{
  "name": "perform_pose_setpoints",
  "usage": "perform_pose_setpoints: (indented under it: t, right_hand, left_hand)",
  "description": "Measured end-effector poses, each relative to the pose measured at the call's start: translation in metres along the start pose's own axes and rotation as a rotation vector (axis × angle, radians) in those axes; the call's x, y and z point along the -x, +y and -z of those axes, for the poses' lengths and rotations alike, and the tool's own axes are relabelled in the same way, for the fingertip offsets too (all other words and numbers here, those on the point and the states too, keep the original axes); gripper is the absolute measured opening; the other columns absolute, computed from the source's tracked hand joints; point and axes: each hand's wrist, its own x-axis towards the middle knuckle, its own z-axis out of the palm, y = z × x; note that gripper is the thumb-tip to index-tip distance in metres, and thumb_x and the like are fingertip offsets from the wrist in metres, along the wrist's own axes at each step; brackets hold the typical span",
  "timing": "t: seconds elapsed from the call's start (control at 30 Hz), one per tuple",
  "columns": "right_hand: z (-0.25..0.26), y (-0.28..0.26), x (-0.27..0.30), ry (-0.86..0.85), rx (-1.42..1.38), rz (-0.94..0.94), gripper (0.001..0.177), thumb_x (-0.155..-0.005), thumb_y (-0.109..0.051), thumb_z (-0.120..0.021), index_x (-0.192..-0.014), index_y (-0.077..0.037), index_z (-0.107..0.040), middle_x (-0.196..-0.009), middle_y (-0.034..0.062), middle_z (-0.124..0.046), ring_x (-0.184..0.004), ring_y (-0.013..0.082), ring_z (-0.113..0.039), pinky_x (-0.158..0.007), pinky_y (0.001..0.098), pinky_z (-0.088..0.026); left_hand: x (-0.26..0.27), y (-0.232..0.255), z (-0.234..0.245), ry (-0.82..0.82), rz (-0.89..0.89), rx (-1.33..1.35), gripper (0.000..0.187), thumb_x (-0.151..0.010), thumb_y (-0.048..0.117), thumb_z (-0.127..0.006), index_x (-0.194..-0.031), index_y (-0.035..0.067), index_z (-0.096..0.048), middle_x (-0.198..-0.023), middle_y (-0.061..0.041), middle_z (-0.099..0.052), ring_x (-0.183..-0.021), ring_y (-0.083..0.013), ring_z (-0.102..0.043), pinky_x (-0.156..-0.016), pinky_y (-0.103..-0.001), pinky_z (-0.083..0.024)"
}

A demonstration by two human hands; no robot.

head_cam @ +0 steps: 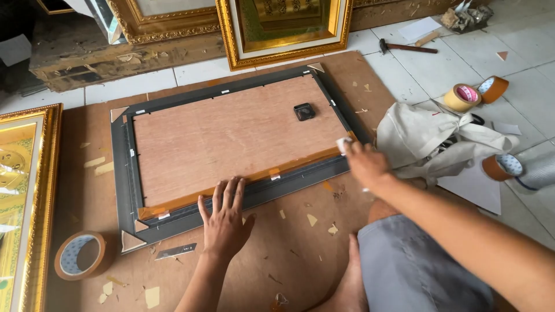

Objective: Applying adhesive tape to the back of a picture frame to seal it and smoothing it with a cloth.

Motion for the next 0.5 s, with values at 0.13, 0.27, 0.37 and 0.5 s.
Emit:
perform_pose_setpoints:
  t: [0.13, 0.27, 0.37, 0.5]
  right_hand:
    - [-0.016, 0.024, -0.002, -0.137, -0.206, -0.122, 0.062, -0.109, -0.02, -0.053, -0.169, -0.025, -0.039, -0.136, 0.0147, -0.062, -0.117, 0.0376, -0.073, -0.086, 0.0562, -0.067]
    - [0.022, -0.025, -0.006, 0.079, -0.437, -0.082, 0.043, -0.112, -0.033, -0.064, -0.153, -0.021, -0.06, -0.121, 0.0091, -0.064, -0.11, 0.0349, -0.072, -0.074, 0.0503, -0.066]
    - [0.064, -0.075, -0.003, 0.463, -0.533, 0.149, 0.012, -0.107, -0.031, -0.071, -0.117, -0.024, -0.074, -0.107, 0.0024, -0.068, -0.099, 0.0265, -0.073, -0.069, 0.0395, -0.062]
    - [0.046, -0.175, -0.059, 0.914, -0.551, 0.493, 0.014, -0.103, -0.025, -0.079, -0.089, -0.027, -0.08, -0.09, -0.0054, -0.066, -0.088, 0.0185, -0.07, -0.067, 0.0325, -0.059]
  left_hand:
    - [-0.003, 0.002, 0.014, -0.043, 0.001, 0.017, 0.11, -0.088, 0.051, -0.081, -0.178, 0.017, -0.027, -0.183, -0.002, -0.033, -0.17, -0.0308, -0.022, -0.128, -0.079, -0.016]
    - [-0.009, 0.003, 0.035, -0.247, 0.137, 0.054, 0.098, -0.097, 0.049, -0.078, -0.179, 0.025, -0.03, -0.175, -0.005, -0.035, -0.165, -0.0316, -0.026, -0.13, -0.072, -0.022]
    - [-0.011, -0.009, 0.039, -0.185, 0.22, 0.112, 0.078, -0.097, 0.046, -0.078, -0.165, 0.023, -0.048, -0.163, -0.006, -0.042, -0.156, -0.0353, -0.037, -0.128, -0.065, -0.033]
    - [-0.015, -0.05, 0.036, -0.051, 0.318, 0.144, 0.059, -0.095, 0.048, -0.078, -0.149, 0.028, -0.069, -0.147, -0.005, -0.058, -0.14, -0.0342, -0.059, -0.117, -0.058, -0.048]
